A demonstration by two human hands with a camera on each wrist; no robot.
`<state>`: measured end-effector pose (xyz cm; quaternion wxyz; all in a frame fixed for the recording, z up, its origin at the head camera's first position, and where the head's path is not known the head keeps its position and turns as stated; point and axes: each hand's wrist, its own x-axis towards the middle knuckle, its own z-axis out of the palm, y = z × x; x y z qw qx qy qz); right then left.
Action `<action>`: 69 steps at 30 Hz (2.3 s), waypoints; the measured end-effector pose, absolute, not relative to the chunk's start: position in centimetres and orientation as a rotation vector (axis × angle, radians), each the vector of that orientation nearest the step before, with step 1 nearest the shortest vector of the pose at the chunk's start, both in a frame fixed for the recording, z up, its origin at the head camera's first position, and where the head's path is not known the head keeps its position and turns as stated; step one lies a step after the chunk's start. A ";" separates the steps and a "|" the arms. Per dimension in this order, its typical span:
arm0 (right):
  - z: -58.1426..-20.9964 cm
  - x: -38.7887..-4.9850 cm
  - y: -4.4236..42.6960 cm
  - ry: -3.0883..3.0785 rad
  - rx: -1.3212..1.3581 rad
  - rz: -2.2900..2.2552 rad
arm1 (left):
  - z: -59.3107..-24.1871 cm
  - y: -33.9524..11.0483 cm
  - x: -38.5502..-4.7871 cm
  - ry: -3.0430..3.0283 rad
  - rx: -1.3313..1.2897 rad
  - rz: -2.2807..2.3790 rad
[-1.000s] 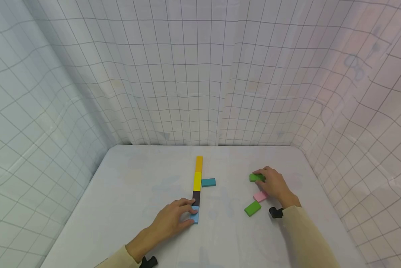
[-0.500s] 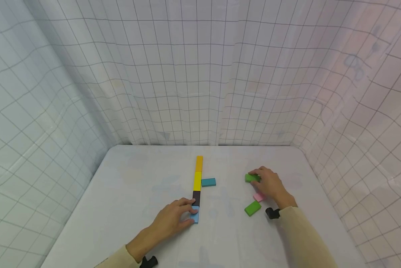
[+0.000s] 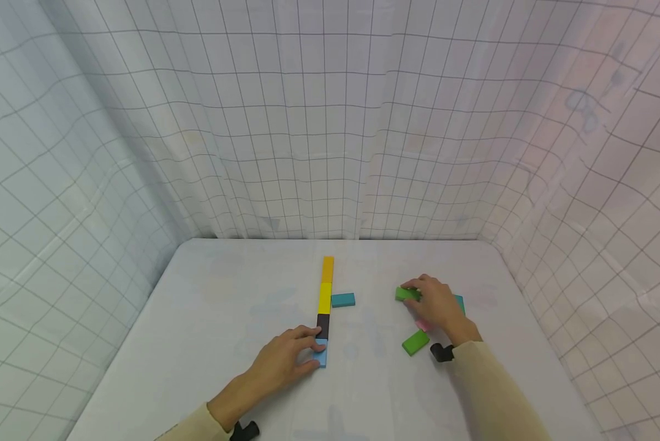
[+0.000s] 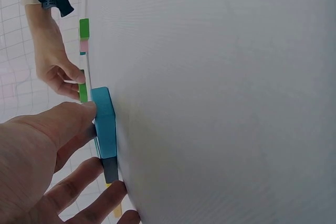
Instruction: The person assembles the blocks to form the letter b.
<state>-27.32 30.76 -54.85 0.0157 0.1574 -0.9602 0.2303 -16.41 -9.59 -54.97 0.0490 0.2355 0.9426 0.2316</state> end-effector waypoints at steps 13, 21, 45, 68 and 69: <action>-55.1 -27.2 29.6 -3.000 0.518 0.693 | -55.1 -9.7 -16.3 2.873 0.732 0.713; -54.9 -27.0 28.1 -3.034 0.493 0.686 | -55.2 -9.7 -16.3 2.881 0.737 0.724; -55.4 -27.4 24.0 -2.957 0.667 0.607 | -54.8 -9.6 -16.2 2.889 0.737 0.747; -55.8 -27.6 22.5 -2.989 0.667 0.582 | -54.7 -9.7 -16.2 2.865 0.718 0.747; -55.8 -27.7 22.4 -2.992 0.662 0.583 | -54.7 -9.7 -16.2 2.861 0.715 0.747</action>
